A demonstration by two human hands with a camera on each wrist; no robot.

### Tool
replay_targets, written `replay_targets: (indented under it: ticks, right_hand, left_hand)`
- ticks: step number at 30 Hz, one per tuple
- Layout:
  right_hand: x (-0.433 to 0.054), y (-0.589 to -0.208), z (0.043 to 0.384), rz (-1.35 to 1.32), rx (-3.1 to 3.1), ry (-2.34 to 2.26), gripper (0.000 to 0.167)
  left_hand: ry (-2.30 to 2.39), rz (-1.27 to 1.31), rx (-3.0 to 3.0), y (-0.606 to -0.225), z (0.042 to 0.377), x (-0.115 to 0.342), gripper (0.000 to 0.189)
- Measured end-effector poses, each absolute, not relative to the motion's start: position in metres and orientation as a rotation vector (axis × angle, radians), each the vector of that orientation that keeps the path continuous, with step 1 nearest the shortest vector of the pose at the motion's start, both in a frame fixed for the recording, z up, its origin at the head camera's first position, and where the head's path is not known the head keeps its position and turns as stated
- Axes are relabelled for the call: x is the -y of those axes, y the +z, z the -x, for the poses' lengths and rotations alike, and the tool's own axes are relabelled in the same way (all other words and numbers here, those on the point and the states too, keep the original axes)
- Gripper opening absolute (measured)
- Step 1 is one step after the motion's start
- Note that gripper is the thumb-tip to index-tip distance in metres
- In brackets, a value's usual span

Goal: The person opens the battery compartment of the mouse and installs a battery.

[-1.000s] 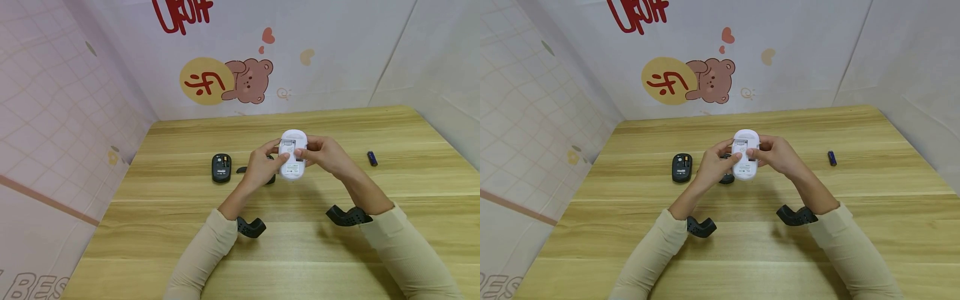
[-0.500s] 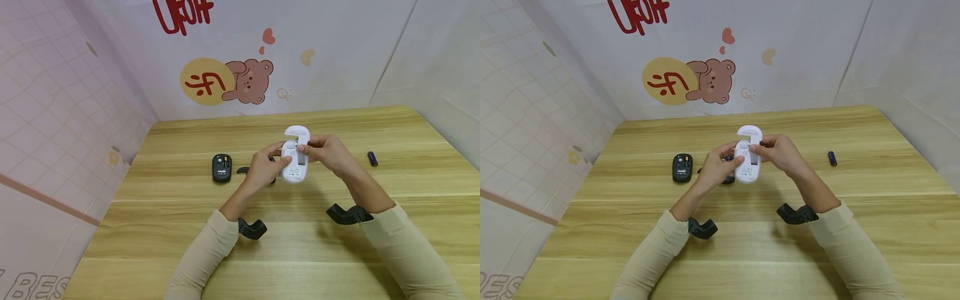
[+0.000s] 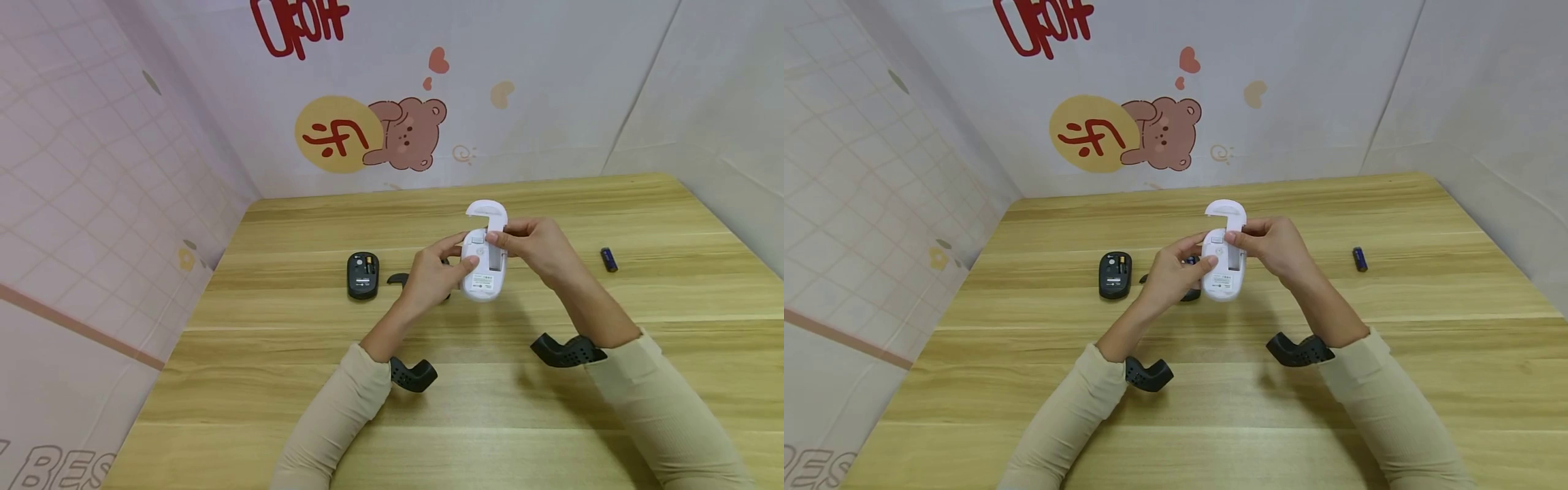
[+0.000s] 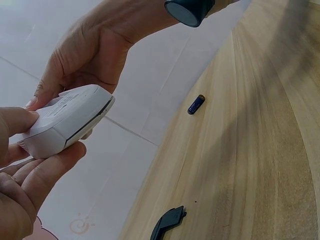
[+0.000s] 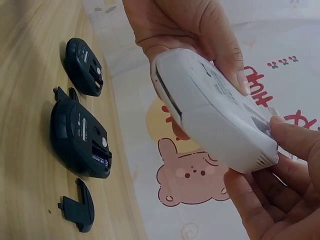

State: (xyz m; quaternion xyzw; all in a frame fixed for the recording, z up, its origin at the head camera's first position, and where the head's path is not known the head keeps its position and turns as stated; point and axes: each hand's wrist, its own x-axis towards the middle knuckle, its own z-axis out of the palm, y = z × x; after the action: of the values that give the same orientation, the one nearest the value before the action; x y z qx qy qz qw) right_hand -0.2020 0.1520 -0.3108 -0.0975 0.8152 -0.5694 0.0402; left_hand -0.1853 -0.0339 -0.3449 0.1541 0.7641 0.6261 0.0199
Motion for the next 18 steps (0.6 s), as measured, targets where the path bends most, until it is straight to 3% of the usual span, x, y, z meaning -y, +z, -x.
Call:
replay_targets:
  ticks: [6,13,18]
  right_hand:
    - [-0.146,-0.313,0.202,0.209,-2.48,-1.935,0.04]
    - [-0.143,-0.313,0.201,0.148,-2.405,-2.136,0.003]
    - [-0.142,-0.312,0.2,0.157,-2.303,-2.268,0.01]
  left_hand:
    - [1.942,-0.487,-2.386,-0.342,0.186,0.035,0.043]
    - [1.945,-0.506,-2.348,-0.338,0.187,0.037,0.045]
    - [1.94,-0.48,-2.328,-0.321,0.173,0.038,0.044]
